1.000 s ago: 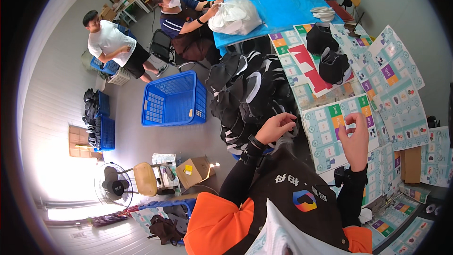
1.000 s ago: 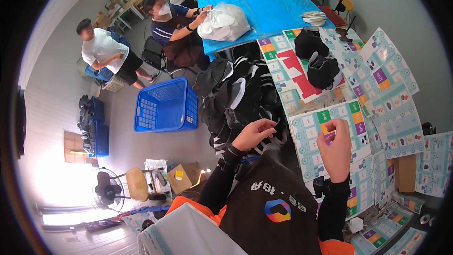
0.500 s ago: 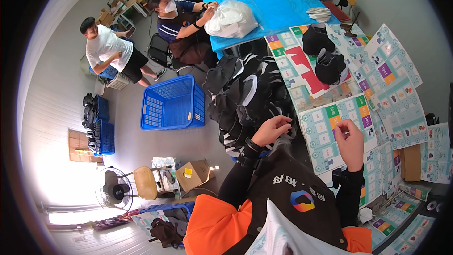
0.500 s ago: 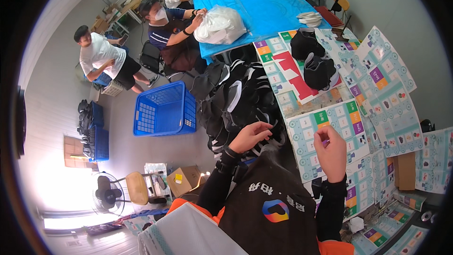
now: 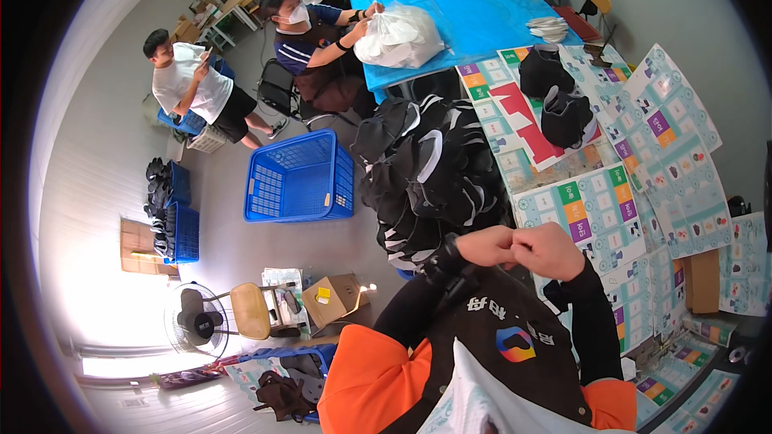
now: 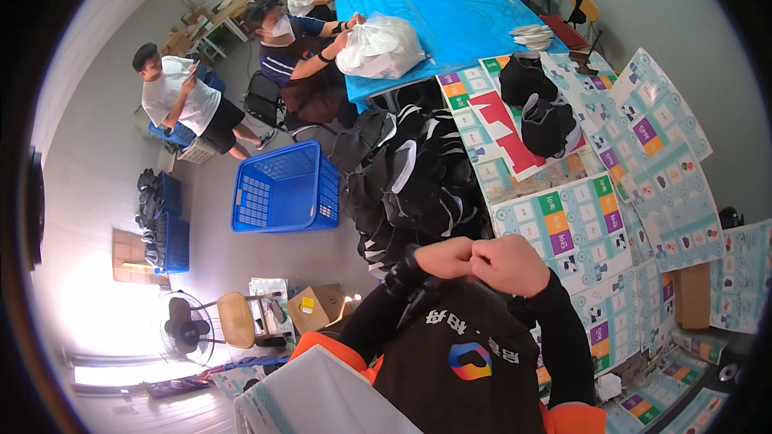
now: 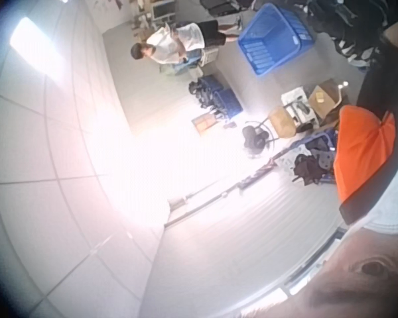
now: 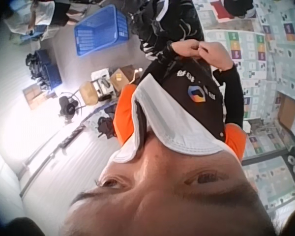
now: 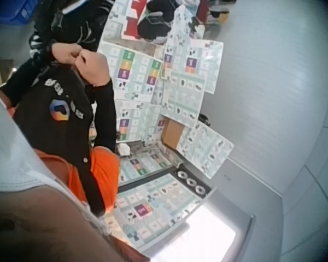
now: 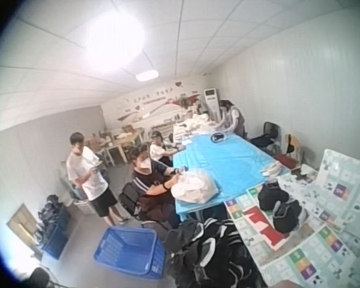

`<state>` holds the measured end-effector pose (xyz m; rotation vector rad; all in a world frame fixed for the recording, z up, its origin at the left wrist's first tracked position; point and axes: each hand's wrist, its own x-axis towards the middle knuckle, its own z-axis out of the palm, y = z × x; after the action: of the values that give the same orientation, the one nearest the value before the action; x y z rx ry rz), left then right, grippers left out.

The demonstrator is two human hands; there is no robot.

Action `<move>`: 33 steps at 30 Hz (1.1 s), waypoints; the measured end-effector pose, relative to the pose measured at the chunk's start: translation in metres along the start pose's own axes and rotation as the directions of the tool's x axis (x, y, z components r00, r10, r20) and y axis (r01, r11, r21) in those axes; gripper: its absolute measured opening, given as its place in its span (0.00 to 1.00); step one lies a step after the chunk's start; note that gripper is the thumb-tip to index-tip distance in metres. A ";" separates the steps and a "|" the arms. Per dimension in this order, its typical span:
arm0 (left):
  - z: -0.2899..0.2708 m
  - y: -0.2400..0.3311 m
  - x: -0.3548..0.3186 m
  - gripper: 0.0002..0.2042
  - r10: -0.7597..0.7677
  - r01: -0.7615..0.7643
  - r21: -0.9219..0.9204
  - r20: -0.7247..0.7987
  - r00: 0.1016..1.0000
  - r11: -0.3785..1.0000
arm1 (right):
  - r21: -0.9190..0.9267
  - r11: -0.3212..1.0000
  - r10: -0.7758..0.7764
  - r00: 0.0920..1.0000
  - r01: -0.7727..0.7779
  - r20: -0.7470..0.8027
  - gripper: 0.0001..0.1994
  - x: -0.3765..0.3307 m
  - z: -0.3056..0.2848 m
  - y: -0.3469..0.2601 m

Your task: The person handles shoe components at a workstation, using a hand tool to press or trim a gray shoe part, and then picks up several black shoe pieces one by one to check them.

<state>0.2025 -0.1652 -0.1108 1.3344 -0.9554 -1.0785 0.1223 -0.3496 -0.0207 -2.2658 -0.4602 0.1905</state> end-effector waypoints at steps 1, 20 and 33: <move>-0.008 0.025 -0.014 0.08 -0.047 0.048 -0.042 0.013 0.999 0.998 | 0.147 0.989 0.032 0.997 -0.021 -0.075 0.09 -0.005 -0.006 0.023; -0.076 -0.024 -0.092 0.11 0.002 -0.237 -0.533 -0.403 0.915 0.812 | 0.344 0.908 0.291 0.951 -0.240 -0.105 0.08 -0.020 -0.042 0.085; -0.097 -0.082 -0.007 0.36 0.183 -0.268 -0.648 -0.197 0.963 0.713 | 0.263 0.848 0.500 0.858 -0.459 -0.115 0.15 -0.011 0.035 0.106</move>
<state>0.2900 -0.1289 -0.1953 0.6454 -0.5281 -1.0004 0.1309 -0.3953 -0.1232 -2.1061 0.2313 0.2735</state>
